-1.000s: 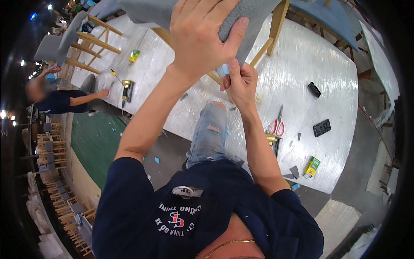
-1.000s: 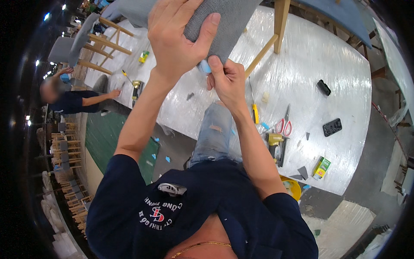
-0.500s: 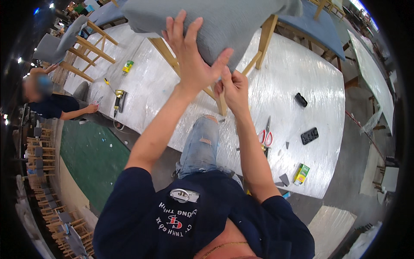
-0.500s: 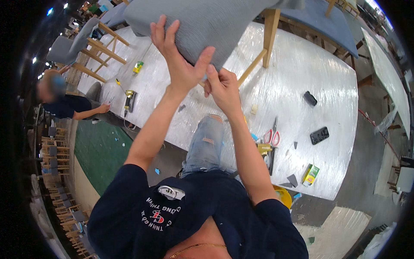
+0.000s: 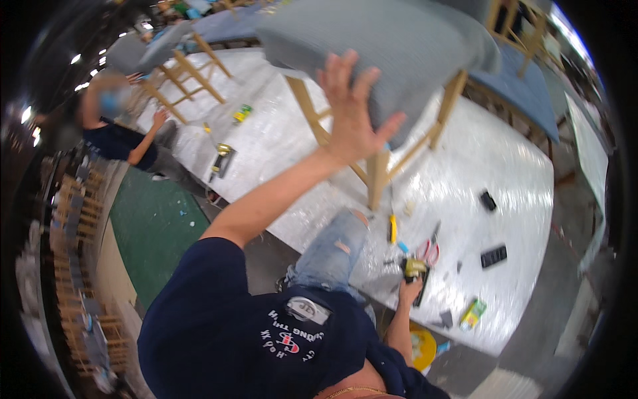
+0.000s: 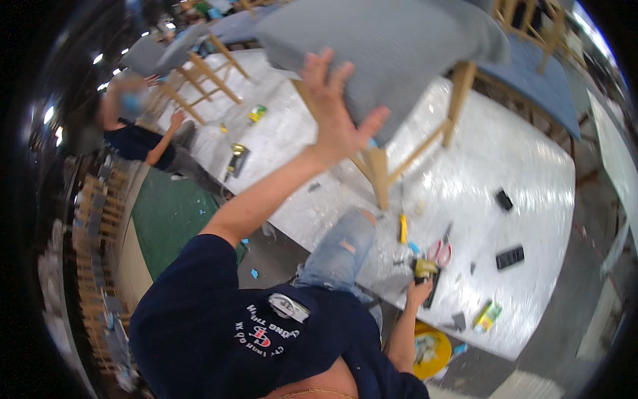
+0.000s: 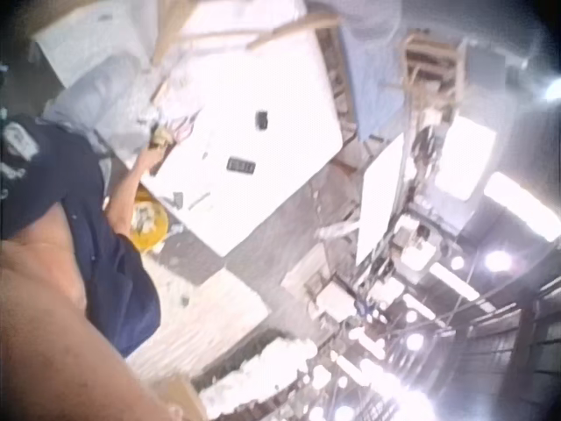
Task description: The person is upholstering a wooden chair by attaching a gray fabric cover to the seat. They use a staple gun to secure the fabric to the underside of the chair frame, a utility knife to trim excess material, and scissors to cut the fabric. The process involves pulling the fabric taut, stapling it, and trimming the edges to fit the chair's shape.
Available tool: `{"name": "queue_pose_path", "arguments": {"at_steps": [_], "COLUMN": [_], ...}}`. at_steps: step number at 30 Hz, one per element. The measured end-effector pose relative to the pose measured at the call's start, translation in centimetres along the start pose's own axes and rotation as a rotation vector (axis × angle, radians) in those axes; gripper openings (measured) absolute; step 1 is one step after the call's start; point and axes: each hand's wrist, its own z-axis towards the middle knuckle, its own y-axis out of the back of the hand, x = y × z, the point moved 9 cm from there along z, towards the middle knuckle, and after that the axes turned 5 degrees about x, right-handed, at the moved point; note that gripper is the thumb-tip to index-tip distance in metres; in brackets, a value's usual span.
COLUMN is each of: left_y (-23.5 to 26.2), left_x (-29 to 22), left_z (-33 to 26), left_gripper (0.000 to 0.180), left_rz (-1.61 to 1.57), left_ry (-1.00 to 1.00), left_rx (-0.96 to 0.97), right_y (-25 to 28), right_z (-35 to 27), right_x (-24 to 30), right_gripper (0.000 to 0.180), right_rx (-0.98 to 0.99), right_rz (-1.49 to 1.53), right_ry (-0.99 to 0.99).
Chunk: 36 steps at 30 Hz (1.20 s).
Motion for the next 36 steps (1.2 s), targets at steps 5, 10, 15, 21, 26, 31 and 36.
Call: {"name": "queue_pose_path", "arguments": {"at_steps": [5, 10, 15, 21, 26, 31, 36], "left_y": [1.2, 0.8, 0.0, 0.6, 0.2, 0.4, 0.7], "left_x": [0.3, -0.2, 1.0, -0.1, -0.1, -0.3, -0.5], "left_z": [-0.4, -0.3, -0.9, -0.9, -0.2, -0.2, 0.0], "left_gripper": [0.088, 0.088, 0.084, 0.086, 0.087, 0.093, 0.093], "left_rz": [0.056, 0.008, -0.022, 0.006, 0.001, 0.016, 0.012], "left_ry": [0.047, 0.047, 0.05, -0.073, -0.094, -0.081, -0.072], "left_rx": [0.059, 0.04, -0.006, -0.016, 0.017, 0.088, 0.061], "right_y": [-1.6, 1.6, 9.4, 23.2, 29.2, 30.0, 30.2], "right_z": [0.7, 0.5, -4.1, -8.0, -10.0, -10.5, -10.4], "right_x": [1.2, 1.9, 13.4, 35.0, 46.2, 50.6, 51.3], "right_gripper": [0.08, 0.066, 0.05, 0.027, 0.027, 0.027, 0.027], "right_rx": [0.072, 0.145, 0.172, 0.196, 0.204, 0.118, 0.102], "right_rz": [0.177, 0.456, 0.722, 0.568, 0.984, 0.877, 0.837], "right_ry": [0.004, -0.024, 0.262, 0.578, 0.852, 1.012, 1.035]}}
